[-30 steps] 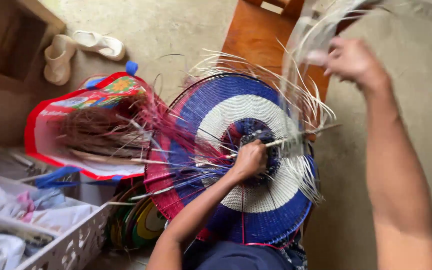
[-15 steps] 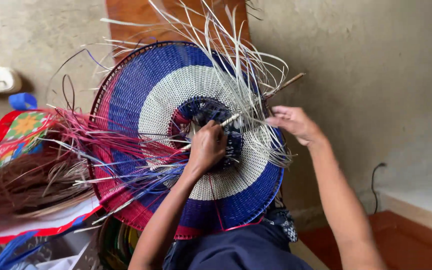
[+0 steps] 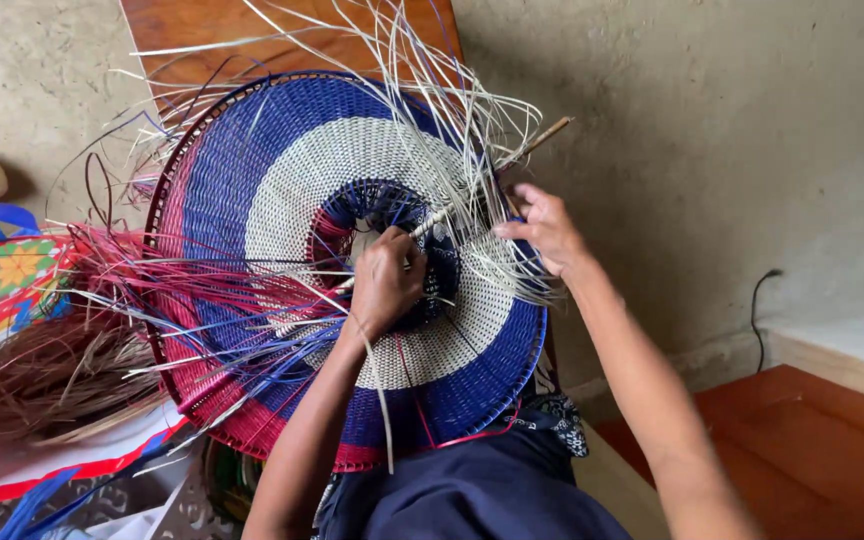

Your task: Weaving a circular mat with colored fibers using a wooden guide

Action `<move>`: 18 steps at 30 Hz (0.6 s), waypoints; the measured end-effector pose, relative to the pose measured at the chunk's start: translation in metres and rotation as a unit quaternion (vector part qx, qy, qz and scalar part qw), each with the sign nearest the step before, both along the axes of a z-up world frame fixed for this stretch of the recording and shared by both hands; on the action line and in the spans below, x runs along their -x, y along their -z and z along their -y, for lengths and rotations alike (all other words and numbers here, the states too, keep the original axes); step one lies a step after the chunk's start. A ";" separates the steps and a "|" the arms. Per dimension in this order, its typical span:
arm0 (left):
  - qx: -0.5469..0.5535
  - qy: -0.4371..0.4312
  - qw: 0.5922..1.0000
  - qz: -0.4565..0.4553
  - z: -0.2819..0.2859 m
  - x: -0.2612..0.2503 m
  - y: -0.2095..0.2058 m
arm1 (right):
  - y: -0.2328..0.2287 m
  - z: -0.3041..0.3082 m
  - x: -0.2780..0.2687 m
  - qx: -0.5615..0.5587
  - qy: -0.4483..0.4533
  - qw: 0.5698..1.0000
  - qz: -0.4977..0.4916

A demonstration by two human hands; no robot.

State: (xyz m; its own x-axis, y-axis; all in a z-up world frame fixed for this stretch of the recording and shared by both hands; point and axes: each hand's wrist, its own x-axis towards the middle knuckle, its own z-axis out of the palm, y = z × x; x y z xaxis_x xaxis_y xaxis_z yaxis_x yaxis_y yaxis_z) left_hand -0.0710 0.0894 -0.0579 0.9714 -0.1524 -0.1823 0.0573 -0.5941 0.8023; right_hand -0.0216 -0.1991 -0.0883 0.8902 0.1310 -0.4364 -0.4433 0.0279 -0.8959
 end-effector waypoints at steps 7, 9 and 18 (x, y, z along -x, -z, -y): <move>-0.006 -0.015 1.000 -0.007 -0.004 0.006 -0.001 | -0.045 -0.008 -0.019 0.300 -0.063 0.929 0.207; -0.003 -0.020 1.000 0.001 -0.004 0.004 0.000 | -0.077 -0.040 -0.012 0.327 -0.161 0.901 0.235; -0.007 -0.032 0.999 0.037 -0.003 0.011 0.008 | -0.048 -0.089 -0.040 0.513 -0.308 0.794 0.107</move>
State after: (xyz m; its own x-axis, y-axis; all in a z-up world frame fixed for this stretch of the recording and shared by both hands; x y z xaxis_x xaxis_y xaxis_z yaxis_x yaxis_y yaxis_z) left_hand -0.0818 0.0928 -0.0654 0.9899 -0.0879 -0.1116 0.0365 -0.6016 0.7980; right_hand 0.0179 -0.1102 -0.0405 0.8629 0.2448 -0.4421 0.0768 -0.9282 -0.3641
